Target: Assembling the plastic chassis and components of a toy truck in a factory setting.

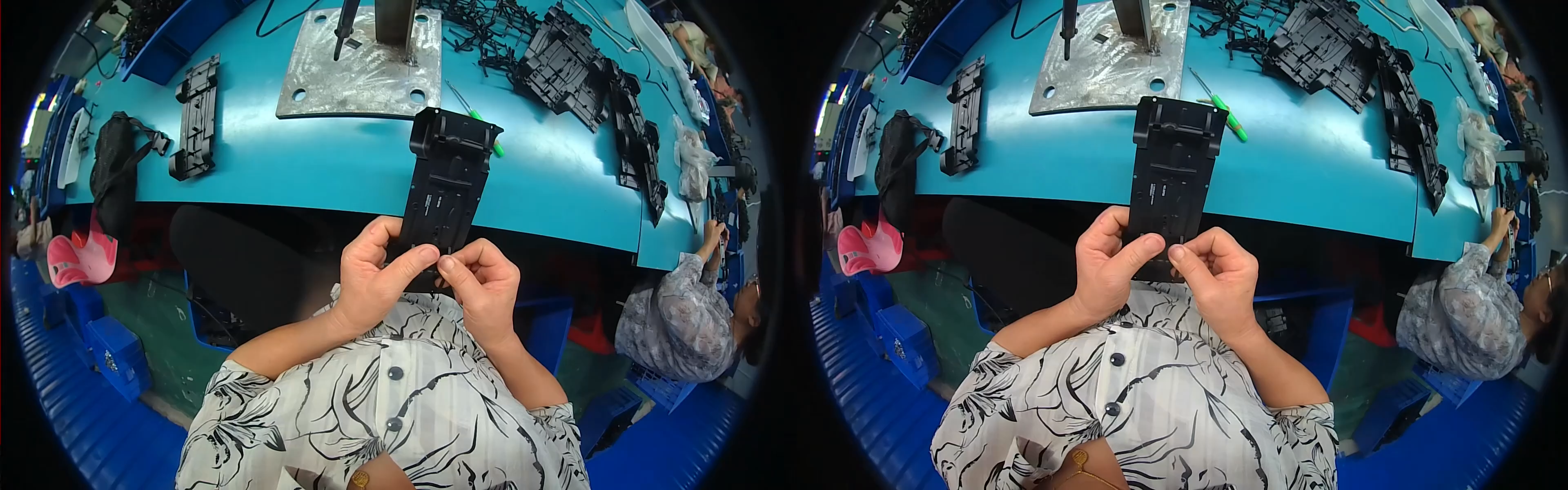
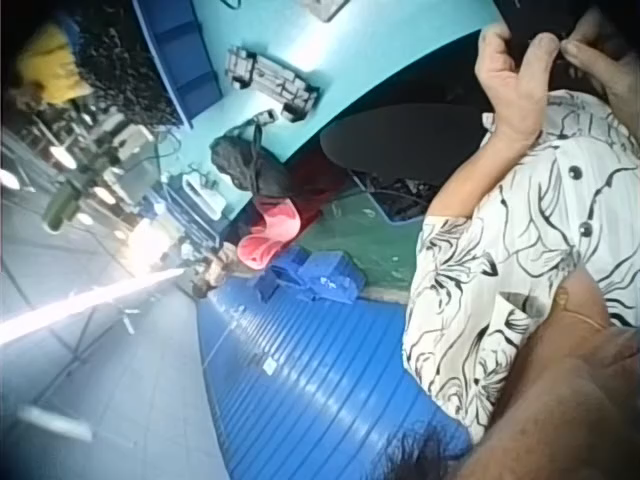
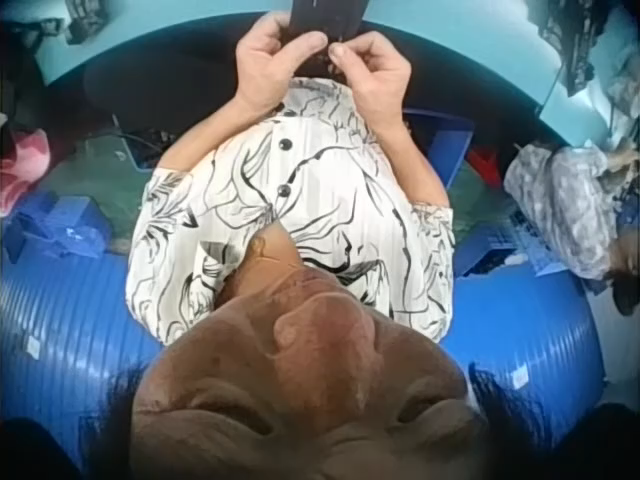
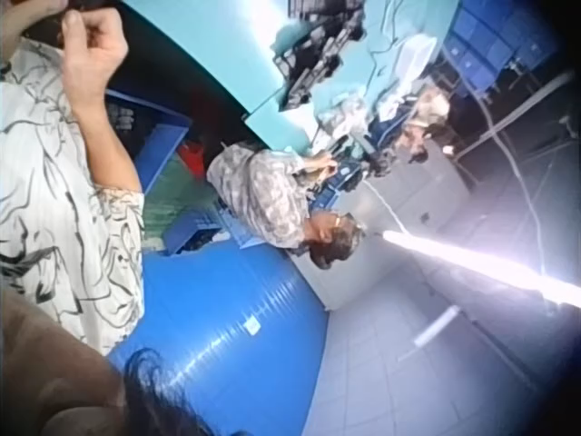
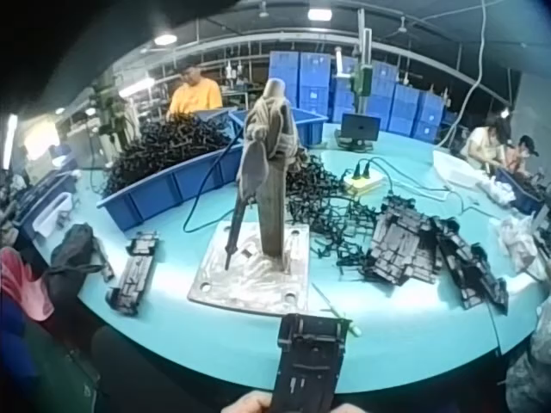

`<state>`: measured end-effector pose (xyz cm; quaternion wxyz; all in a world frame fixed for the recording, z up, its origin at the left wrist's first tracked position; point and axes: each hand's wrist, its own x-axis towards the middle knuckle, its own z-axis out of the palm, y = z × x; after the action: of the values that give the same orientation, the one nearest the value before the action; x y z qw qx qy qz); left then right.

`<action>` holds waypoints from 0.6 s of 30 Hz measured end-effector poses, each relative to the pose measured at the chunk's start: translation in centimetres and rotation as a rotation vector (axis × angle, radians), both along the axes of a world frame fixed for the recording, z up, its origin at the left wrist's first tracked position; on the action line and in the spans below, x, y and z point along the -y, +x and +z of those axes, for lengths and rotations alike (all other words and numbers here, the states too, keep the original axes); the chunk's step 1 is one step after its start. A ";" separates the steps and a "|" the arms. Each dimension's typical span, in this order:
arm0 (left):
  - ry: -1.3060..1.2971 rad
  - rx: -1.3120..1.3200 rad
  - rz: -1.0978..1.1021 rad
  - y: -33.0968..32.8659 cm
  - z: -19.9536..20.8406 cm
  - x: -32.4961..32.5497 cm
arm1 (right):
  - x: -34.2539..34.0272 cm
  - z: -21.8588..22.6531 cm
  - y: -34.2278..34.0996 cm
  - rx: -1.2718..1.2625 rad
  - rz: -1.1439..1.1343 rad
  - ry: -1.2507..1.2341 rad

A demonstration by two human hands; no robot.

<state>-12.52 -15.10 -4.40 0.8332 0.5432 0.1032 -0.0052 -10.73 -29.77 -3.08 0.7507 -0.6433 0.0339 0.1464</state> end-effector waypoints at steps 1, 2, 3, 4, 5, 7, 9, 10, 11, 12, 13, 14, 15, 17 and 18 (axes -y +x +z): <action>-0.004 -0.011 0.004 0.1 0.0 0.0 | 0.0 -0.1 -0.1 0.006 0.000 0.003; -0.001 -0.005 0.004 0.2 0.2 0.0 | 0.1 -0.2 -0.1 0.023 -0.003 0.001; -0.023 -0.041 -0.019 0.4 0.7 -0.1 | 0.1 -0.3 -0.1 0.040 -0.007 -0.001; -0.046 -0.078 -0.042 0.5 0.9 -0.2 | 0.2 -0.2 -0.1 0.043 -0.006 0.001; -0.044 -0.075 -0.041 0.5 1.0 -0.2 | 0.3 0.0 0.0 0.033 0.014 -0.005; -0.094 -0.107 -0.035 0.5 1.1 -0.2 | 0.3 0.0 0.0 0.025 0.034 -0.010; -0.098 -0.110 -0.021 0.6 1.1 -0.1 | 0.1 -0.1 0.0 0.077 0.017 -0.016; -0.104 -0.113 -0.007 0.6 1.2 -0.2 | 0.1 0.0 0.1 0.077 0.016 -0.015; -0.103 -0.113 -0.007 0.7 1.2 -0.2 | 0.1 0.1 0.2 0.081 0.027 -0.027; -0.099 -0.100 -0.006 0.7 1.2 -0.3 | 0.1 0.2 0.3 0.085 0.038 -0.038; -0.096 -0.086 -0.004 0.7 1.2 -0.4 | 0.1 0.4 0.4 0.086 0.038 -0.037; -0.094 -0.085 -0.004 0.7 1.3 -0.5 | 0.2 0.6 0.5 0.090 0.057 -0.057; -0.109 -0.102 -0.003 0.7 1.4 -0.5 | 0.2 0.6 0.5 0.095 0.076 -0.078; -0.121 -0.118 -0.003 0.7 1.5 -0.6 | 0.1 0.3 0.5 0.122 0.070 -0.075; -0.123 -0.110 -0.004 0.7 1.5 -0.6 | 0.1 0.2 0.4 0.149 0.064 -0.074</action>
<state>-11.81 -14.49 -2.94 0.8579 0.4903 0.1474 -0.0431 -10.30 -29.88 -2.89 0.7217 -0.6806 -0.0372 0.1210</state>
